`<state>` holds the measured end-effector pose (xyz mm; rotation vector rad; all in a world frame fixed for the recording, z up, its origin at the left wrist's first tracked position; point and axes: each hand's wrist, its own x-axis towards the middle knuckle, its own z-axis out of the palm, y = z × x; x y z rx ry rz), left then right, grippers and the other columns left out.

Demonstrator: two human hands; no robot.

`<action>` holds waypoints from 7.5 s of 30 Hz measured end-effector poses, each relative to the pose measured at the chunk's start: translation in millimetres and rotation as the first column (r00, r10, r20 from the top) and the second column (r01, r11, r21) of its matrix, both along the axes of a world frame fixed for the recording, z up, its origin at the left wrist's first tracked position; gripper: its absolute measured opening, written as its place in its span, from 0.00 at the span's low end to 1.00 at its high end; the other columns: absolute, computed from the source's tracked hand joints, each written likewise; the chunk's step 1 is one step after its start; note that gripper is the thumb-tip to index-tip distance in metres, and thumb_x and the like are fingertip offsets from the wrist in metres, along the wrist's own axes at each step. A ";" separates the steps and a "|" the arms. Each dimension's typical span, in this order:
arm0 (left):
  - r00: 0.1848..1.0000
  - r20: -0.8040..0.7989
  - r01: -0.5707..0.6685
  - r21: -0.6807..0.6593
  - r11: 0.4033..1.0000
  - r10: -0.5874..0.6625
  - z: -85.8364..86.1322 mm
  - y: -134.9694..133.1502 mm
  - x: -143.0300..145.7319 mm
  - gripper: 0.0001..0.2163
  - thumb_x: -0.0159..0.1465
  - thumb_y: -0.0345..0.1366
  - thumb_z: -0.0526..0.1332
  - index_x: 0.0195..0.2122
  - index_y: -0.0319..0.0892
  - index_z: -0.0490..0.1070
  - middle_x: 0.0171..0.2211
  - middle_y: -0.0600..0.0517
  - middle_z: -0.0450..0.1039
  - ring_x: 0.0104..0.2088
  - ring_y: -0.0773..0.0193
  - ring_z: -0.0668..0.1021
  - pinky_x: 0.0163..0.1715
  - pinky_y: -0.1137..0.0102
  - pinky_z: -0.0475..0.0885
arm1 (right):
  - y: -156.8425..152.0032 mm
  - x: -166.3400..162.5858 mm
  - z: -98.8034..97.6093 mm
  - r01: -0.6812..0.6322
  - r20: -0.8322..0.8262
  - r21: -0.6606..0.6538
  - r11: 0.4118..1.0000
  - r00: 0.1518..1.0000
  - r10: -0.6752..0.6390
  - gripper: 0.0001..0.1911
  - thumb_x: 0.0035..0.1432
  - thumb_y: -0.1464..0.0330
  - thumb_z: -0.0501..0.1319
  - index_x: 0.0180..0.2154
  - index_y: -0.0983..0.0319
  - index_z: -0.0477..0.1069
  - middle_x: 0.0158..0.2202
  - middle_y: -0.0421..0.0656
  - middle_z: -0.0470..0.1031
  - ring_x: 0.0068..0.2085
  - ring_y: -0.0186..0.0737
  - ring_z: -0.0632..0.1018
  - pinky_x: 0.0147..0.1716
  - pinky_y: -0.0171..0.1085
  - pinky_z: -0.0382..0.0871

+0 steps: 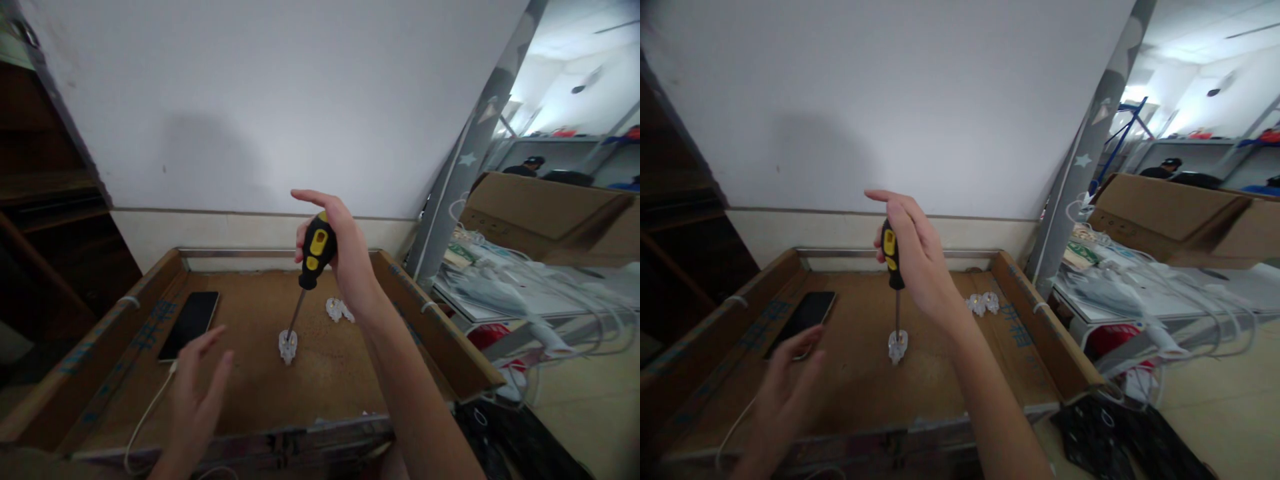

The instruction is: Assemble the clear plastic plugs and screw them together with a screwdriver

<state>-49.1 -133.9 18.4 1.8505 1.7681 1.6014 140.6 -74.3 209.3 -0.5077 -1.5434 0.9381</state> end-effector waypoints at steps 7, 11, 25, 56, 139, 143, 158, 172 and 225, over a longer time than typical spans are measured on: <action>0.822 -0.240 0.445 -0.296 0.845 -0.516 -18.6 54.9 35.6 0.16 0.62 0.39 0.59 0.51 0.47 0.67 0.47 0.49 0.73 0.47 0.57 0.74 0.48 0.61 0.69 | 6.1 -1.0 3.2 0.048 0.054 0.072 0.996 0.997 -0.052 0.15 0.56 0.58 0.59 0.29 0.58 0.57 0.22 0.33 0.66 0.24 0.28 0.70 0.24 0.30 0.65; 0.833 -0.222 0.422 -0.337 0.842 -0.507 -23.5 63.3 38.4 0.13 0.62 0.39 0.58 0.47 0.46 0.69 0.43 0.50 0.75 0.42 0.58 0.76 0.44 0.62 0.69 | 4.6 -5.1 15.6 -0.069 0.328 0.119 0.990 0.944 0.027 0.07 0.62 0.62 0.52 0.37 0.58 0.59 0.22 0.32 0.61 0.23 0.28 0.66 0.23 0.30 0.61; 0.845 -0.246 0.389 -0.328 0.861 -0.476 -23.3 60.2 44.1 0.14 0.61 0.38 0.59 0.48 0.44 0.68 0.41 0.49 0.74 0.41 0.57 0.74 0.44 0.62 0.67 | 3.8 8.8 43.9 -0.099 0.750 0.436 0.895 0.589 -0.300 0.11 0.60 0.68 0.53 0.45 0.62 0.66 0.34 0.41 0.71 0.32 0.33 0.70 0.33 0.33 0.61; 0.837 -0.307 0.362 -0.312 0.879 -0.453 -17.5 57.7 45.0 0.16 0.58 0.38 0.61 0.47 0.45 0.69 0.41 0.51 0.75 0.41 0.56 0.74 0.45 0.60 0.65 | -5.8 17.0 54.2 -0.049 0.787 0.443 0.895 0.500 -0.361 0.10 0.57 0.67 0.58 0.42 0.61 0.67 0.29 0.41 0.72 0.30 0.37 0.71 0.30 0.36 0.63; 0.916 -0.248 0.206 -0.381 0.901 -0.314 -23.8 45.4 56.3 0.14 0.60 0.38 0.60 0.47 0.45 0.70 0.45 0.50 0.74 0.48 0.54 0.71 0.49 0.58 0.63 | -30.1 13.2 77.4 -0.203 0.902 0.431 0.879 0.110 -0.417 0.16 0.57 0.69 0.58 0.47 0.62 0.63 0.38 0.45 0.75 0.32 0.36 0.74 0.27 0.35 0.62; 0.914 -0.255 0.208 -0.371 0.905 -0.315 -24.2 45.1 56.6 0.14 0.60 0.39 0.60 0.48 0.45 0.70 0.46 0.50 0.74 0.48 0.54 0.71 0.48 0.59 0.63 | -27.1 11.0 77.1 -0.180 0.878 0.475 0.861 0.043 -0.476 0.14 0.58 0.63 0.59 0.43 0.63 0.65 0.32 0.44 0.75 0.29 0.38 0.74 0.25 0.35 0.59; 0.920 -0.241 0.202 -0.386 0.900 -0.310 -23.9 44.8 57.6 0.15 0.60 0.40 0.59 0.48 0.45 0.69 0.46 0.49 0.74 0.48 0.54 0.71 0.48 0.58 0.63 | -27.4 17.2 68.9 -0.230 0.866 0.499 0.836 0.172 -0.469 0.12 0.56 0.68 0.59 0.43 0.61 0.66 0.39 0.43 0.74 0.32 0.35 0.73 0.29 0.34 0.61; 0.913 -0.274 0.195 -0.356 0.914 -0.301 -23.5 42.9 57.6 0.15 0.60 0.40 0.59 0.49 0.47 0.70 0.47 0.50 0.74 0.47 0.55 0.72 0.48 0.59 0.63 | -43.9 47.7 99.1 -0.015 0.845 0.495 0.869 0.242 -0.477 0.14 0.47 0.67 0.67 0.38 0.57 0.70 0.27 0.35 0.74 0.26 0.33 0.73 0.23 0.34 0.61; 0.805 -0.570 0.057 -0.203 0.978 -0.165 16.8 82.9 -3.2 0.21 0.65 0.44 0.52 0.57 0.44 0.61 0.58 0.46 0.62 0.55 0.52 0.68 0.54 0.58 0.62 | -35.1 40.3 -44.5 0.691 -0.087 0.019 0.723 0.721 -0.687 0.17 0.53 0.59 0.63 0.23 0.61 0.60 0.17 0.33 0.59 0.19 0.28 0.62 0.20 0.31 0.57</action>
